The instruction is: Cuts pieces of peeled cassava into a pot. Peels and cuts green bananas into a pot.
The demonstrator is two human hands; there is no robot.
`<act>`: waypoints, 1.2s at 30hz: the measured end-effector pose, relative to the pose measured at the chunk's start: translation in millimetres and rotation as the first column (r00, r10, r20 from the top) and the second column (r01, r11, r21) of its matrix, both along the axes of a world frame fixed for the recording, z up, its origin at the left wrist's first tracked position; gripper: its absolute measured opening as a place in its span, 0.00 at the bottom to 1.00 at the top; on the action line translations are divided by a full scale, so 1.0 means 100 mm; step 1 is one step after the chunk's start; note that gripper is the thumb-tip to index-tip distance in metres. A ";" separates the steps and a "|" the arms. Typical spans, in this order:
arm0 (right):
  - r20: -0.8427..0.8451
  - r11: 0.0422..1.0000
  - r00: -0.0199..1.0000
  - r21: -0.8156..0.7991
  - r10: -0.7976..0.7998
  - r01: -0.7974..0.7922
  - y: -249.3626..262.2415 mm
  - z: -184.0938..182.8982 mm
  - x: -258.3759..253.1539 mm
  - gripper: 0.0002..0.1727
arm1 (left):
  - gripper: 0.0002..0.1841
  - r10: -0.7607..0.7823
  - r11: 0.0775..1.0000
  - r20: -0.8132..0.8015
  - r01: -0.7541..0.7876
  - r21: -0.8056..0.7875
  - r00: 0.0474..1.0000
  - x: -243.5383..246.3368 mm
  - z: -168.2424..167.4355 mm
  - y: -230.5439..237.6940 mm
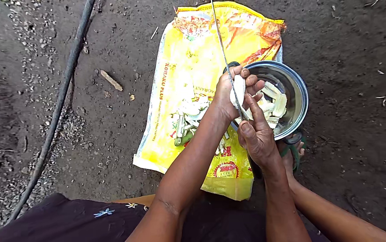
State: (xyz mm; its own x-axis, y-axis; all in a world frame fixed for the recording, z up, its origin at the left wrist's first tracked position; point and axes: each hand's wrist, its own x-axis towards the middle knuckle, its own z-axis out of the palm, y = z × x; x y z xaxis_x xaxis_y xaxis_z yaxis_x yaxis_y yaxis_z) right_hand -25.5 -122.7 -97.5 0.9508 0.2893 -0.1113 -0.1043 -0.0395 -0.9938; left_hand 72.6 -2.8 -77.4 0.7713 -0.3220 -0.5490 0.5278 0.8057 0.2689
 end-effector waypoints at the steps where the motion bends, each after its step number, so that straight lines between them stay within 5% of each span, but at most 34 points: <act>1: -0.003 1.000 1.000 -0.006 0.005 -0.005 0.00 0.00 0.00 0.48 | 0.26 0.002 1.000 0.007 -0.002 -0.024 1.000 0.01 -0.02 0.01; 5: 0.012 1.000 1.000 0.009 0.020 -0.020 0.00 -0.01 0.00 0.47 | 0.26 0.016 0.993 0.014 -0.015 -0.114 1.000 0.03 -0.08 0.05; 20: -0.121 0.989 0.992 0.146 0.040 -0.022 0.01 -0.07 -0.03 0.52 | 0.27 -0.087 0.994 0.197 0.097 -0.042 0.977 -0.07 -0.02 0.03; 36: -0.126 0.996 0.990 0.057 -0.067 0.075 0.05 -0.07 -0.05 0.42 | 0.26 -0.092 0.995 0.223 0.100 -0.025 0.970 -0.13 -0.06 -0.05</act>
